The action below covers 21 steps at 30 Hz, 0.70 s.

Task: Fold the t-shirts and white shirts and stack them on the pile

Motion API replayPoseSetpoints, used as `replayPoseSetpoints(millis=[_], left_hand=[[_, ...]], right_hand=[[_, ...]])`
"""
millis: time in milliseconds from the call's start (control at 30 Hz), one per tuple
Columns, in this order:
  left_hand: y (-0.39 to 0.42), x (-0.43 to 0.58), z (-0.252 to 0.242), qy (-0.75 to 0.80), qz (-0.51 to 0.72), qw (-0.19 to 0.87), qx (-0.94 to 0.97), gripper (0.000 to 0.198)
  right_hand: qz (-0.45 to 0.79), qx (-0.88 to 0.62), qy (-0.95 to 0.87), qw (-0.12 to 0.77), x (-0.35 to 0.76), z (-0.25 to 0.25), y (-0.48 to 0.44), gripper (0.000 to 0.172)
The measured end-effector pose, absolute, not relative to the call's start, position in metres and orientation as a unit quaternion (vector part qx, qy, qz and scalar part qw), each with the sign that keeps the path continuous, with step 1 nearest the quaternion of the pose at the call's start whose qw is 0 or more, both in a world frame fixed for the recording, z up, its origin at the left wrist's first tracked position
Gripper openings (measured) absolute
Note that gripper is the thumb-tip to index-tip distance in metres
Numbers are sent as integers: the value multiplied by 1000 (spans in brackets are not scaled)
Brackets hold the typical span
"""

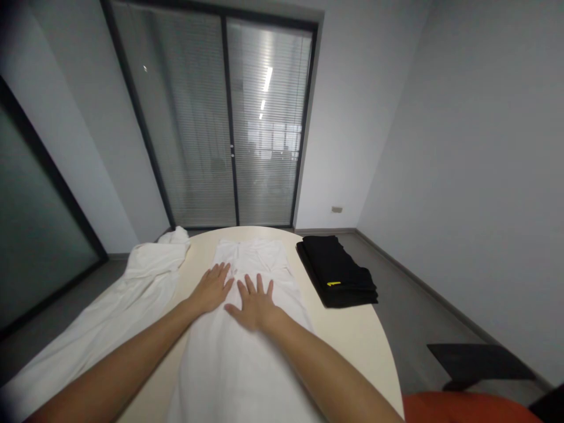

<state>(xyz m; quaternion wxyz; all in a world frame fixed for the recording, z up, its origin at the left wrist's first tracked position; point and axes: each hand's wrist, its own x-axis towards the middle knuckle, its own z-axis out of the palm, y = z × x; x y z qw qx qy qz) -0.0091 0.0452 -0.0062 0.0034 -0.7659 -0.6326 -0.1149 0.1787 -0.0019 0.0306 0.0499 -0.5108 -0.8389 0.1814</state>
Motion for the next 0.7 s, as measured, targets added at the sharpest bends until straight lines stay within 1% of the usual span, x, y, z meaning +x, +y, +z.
replayPoseSetpoints(millis=[100,267,400,467,533,600,633,700], left_hand=[[50,-12,-5,-640,-108,-20,-760,67],[31,5,-13,-643,-148,32,-750,66],[9,19,-17,-658,-127,21,-742,67],[3,21,-14,-663,-119,13,-739,68],[-2,21,-7,-670,-107,3,-734,69],[-5,21,-1,-673,-85,-16,-734,71],[-6,22,2,-674,-75,-28,-734,72],[-6,22,7,-674,-75,-37,-734,71]], right_hand=[[192,-515,-835,43,178,34,-4,84],[118,-522,-837,113,178,25,-37,80],[117,-517,-837,137,180,16,-58,76],[100,-507,-843,152,183,19,-58,70],[82,-509,-841,167,189,26,-47,57],[61,-542,-818,181,198,34,-27,44],[48,-572,-798,185,205,38,-14,41],[32,-631,-753,184,219,42,14,44]])
